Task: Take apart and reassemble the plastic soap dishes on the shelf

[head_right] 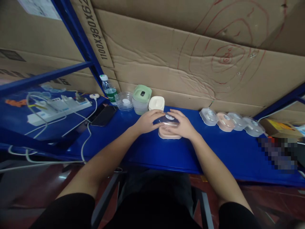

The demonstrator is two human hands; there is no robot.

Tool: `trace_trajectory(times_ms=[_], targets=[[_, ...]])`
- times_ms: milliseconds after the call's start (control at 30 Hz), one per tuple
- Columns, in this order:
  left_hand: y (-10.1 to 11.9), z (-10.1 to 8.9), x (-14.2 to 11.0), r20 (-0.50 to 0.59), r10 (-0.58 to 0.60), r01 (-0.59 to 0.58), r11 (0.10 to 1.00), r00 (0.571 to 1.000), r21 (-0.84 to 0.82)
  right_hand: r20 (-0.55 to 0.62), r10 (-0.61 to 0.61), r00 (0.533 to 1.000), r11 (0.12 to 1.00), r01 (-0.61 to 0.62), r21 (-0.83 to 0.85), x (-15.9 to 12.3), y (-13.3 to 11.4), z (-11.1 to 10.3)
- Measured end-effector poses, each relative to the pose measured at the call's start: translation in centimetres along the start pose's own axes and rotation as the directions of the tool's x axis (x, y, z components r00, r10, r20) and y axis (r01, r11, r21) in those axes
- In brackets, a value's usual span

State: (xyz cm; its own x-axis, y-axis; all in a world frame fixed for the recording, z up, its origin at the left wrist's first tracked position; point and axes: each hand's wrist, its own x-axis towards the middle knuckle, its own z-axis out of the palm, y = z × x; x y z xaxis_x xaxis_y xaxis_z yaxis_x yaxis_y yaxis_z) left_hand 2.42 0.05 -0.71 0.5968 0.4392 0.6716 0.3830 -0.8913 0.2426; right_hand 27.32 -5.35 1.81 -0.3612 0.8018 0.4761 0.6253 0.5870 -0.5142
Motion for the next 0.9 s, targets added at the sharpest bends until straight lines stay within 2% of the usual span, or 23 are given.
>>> trace_trajectory(times_ms=[100, 167, 233, 333, 400, 467, 533, 600, 633, 700, 733, 767, 833, 900], targets=[[-0.2, -0.8, 0.0, -0.129, -0.097, 0.103, 0.994, 0.987, 0.038, -0.194, 0.046, 0.98, 0.993, -0.023, 0.118, 0.4, -0.9, 0.2], [-0.3, -1.1, -0.1, -0.213, -0.156, 0.172, 0.983, 0.965, 0.059, -0.304, 0.111, 0.946, 0.984, -0.062, 0.165, 0.2, -1.1, 0.8], [-0.2, -1.2, -0.2, -0.257, -0.169, 0.194, 0.978, 0.951, 0.072, -0.386, 0.192, 0.902, 0.966, -0.106, 0.235, -0.1, -1.1, 1.5], [0.4, -1.1, 0.0, -0.207, -0.023, 0.043, 0.995, 0.978, 0.093, -0.444, 0.345, 0.827, 0.893, -0.143, 0.427, -0.4, -0.6, 2.0], [0.9, -1.1, 0.2, -0.111, 0.113, -0.102, 0.989, 0.987, 0.107, -0.445, 0.441, 0.78, 0.828, -0.161, 0.537, -0.5, 0.0, 1.7], [1.3, -1.0, 0.4, -0.021, 0.196, -0.192, 0.974, 0.98, 0.124, -0.431, 0.513, 0.743, 0.773, -0.18, 0.609, -0.6, 0.6, 1.2], [1.3, -0.9, 0.5, 0.033, 0.213, -0.216, 0.966, 0.976, 0.145, -0.41, 0.54, 0.735, 0.745, -0.191, 0.639, -0.8, 1.1, 0.7], [0.7, -1.0, 0.3, 0.042, 0.183, -0.188, 0.965, 0.982, 0.182, -0.402, 0.513, 0.759, 0.753, -0.172, 0.636, -1.0, 1.5, 0.5], [0.1, -1.1, 0.1, 0.023, 0.143, -0.144, 0.967, 0.99, 0.212, -0.406, 0.486, 0.774, 0.765, -0.152, 0.626, -1.1, 1.7, 0.4], [-1.4, -1.8, -0.6, -0.097, 0.012, 0.016, 0.958, 0.995, 0.286, -0.425, 0.436, 0.793, 0.794, -0.117, 0.596, -1.2, 2.0, 0.4], [-2.4, -2.3, -1.0, -0.202, -0.068, 0.131, 0.939, 0.977, 0.319, -0.436, 0.423, 0.795, 0.808, -0.112, 0.579, -1.2, 2.1, 0.5], [-3.3, -3.0, -1.4, -0.339, -0.143, 0.261, 0.905, 0.93, 0.335, -0.44, 0.419, 0.794, 0.817, -0.118, 0.564, -1.2, 2.3, 0.5], [-5.2, -4.5, -2.3, -0.581, -0.244, 0.483, 0.822, 0.776, 0.301, -0.439, 0.432, 0.788, 0.824, -0.147, 0.547, -1.1, 2.7, 0.6], [-6.8, -5.9, -2.9, -0.711, -0.273, 0.583, 0.779, 0.648, 0.232, -0.427, 0.452, 0.783, 0.819, -0.175, 0.547, -1.0, 3.1, 0.7]])
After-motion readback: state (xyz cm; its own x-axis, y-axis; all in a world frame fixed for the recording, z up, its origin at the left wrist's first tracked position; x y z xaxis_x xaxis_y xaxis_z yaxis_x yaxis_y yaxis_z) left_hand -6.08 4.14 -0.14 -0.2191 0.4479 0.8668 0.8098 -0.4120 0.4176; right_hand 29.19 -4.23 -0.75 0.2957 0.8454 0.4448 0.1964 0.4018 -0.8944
